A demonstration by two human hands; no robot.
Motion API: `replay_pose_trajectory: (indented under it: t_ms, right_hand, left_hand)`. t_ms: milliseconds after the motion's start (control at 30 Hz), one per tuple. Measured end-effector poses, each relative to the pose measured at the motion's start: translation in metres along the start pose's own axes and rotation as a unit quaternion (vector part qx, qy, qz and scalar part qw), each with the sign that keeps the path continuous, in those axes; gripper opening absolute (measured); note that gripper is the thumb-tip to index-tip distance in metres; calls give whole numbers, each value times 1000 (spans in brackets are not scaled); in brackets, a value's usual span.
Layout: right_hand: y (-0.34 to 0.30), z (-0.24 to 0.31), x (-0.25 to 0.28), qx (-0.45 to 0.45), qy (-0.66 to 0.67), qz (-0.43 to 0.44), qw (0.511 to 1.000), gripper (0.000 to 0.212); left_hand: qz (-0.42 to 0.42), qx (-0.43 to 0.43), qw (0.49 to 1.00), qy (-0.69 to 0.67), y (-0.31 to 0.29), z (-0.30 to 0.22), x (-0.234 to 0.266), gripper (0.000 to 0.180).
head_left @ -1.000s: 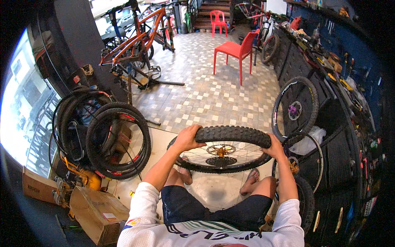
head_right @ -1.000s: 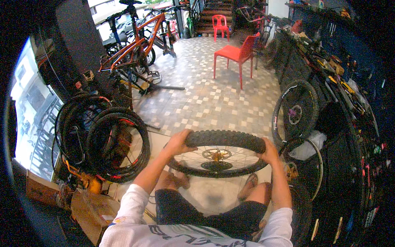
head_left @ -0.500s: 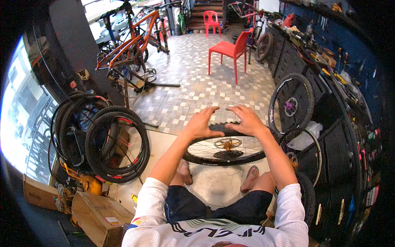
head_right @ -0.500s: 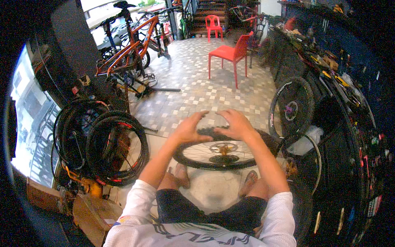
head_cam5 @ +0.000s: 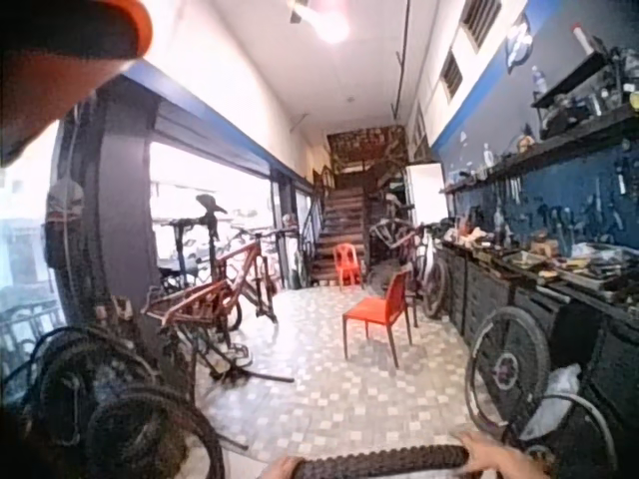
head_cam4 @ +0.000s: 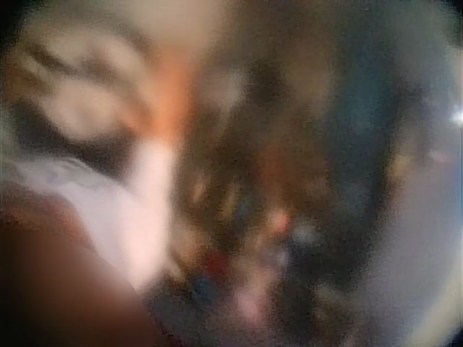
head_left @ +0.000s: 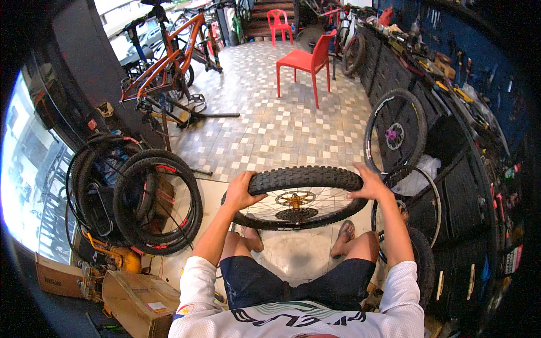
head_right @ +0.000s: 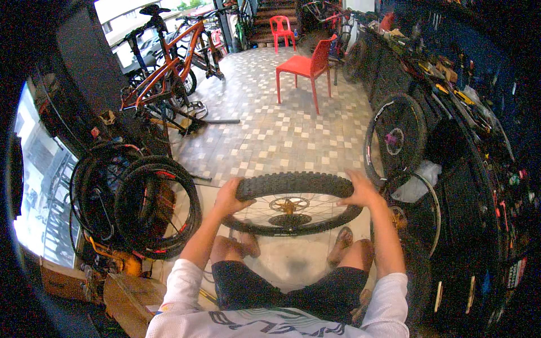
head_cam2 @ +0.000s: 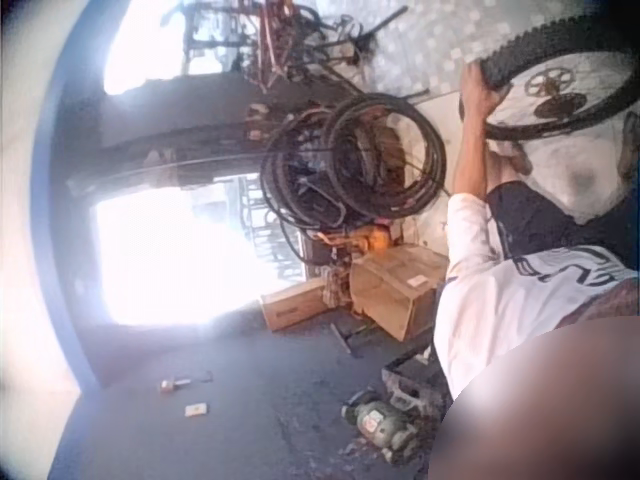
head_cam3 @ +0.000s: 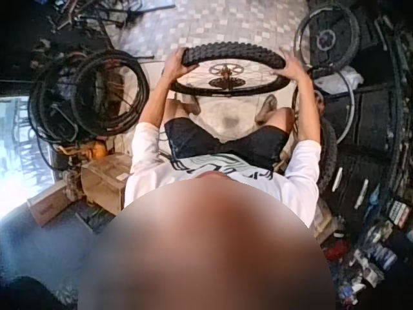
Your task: The person mounts a bicycle tire onto a wheel rim, inflates it with a floor pump, and checks the valve. The person repeats the process of inflating and checking the valve multiple times before finishing.
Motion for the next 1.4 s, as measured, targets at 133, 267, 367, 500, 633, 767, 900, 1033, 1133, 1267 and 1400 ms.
replay_pose_trajectory:
  t_ms: [133,267,367,500,633,767,900,1033,1133,1267,1400]
  right_hand:
    - [-3,-12,-35,-72,47,24,996,96]
    - [44,13,10,28,-67,22,997,85]
    - [76,91,71,73,-93,36,992,82]
    - [100,165,76,195,-95,-42,975,86]
    - [111,201,60,222,-70,-46,971,88]
    - [102,179,82,152,-69,-34,985,90]
    - [77,118,85,133,-117,-35,984,100]
    - [47,50,58,62,-102,30,992,116]
    - [31,4,11,33,-54,16,998,113]
    - [29,-22,-26,0,-19,-108,994,87]
    - [45,-2,-18,7,-67,-56,996,73]
  left_hand:
    - [23,33,999,-3,2,10,7,78]
    - [6,49,998,-27,11,19,30,82]
    - [-12,76,997,-33,22,9,65,95]
    - [-15,-31,998,-60,82,-66,72,107]
    - [51,-88,994,42,95,-92,12,109]
    - [33,-12,998,50,96,-74,-11,89]
    - [62,29,997,35,64,-36,-20,76]
    - [86,63,994,-8,38,-26,-17,74]
    - [105,70,992,-24,14,-11,-16,76]
    - [111,78,990,-43,15,-11,-15,76]
    - [71,62,994,-58,11,0,-8,77]
Point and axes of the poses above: each hand's wrist, its own y-axis towards the middle knuckle, its own x-axis out of the back of the hand, z = x × y, the point moved 2 cm from there along y, towards the middle knuckle, and after that the axes turned 10 degrees about -z, right-handed, at the moved point
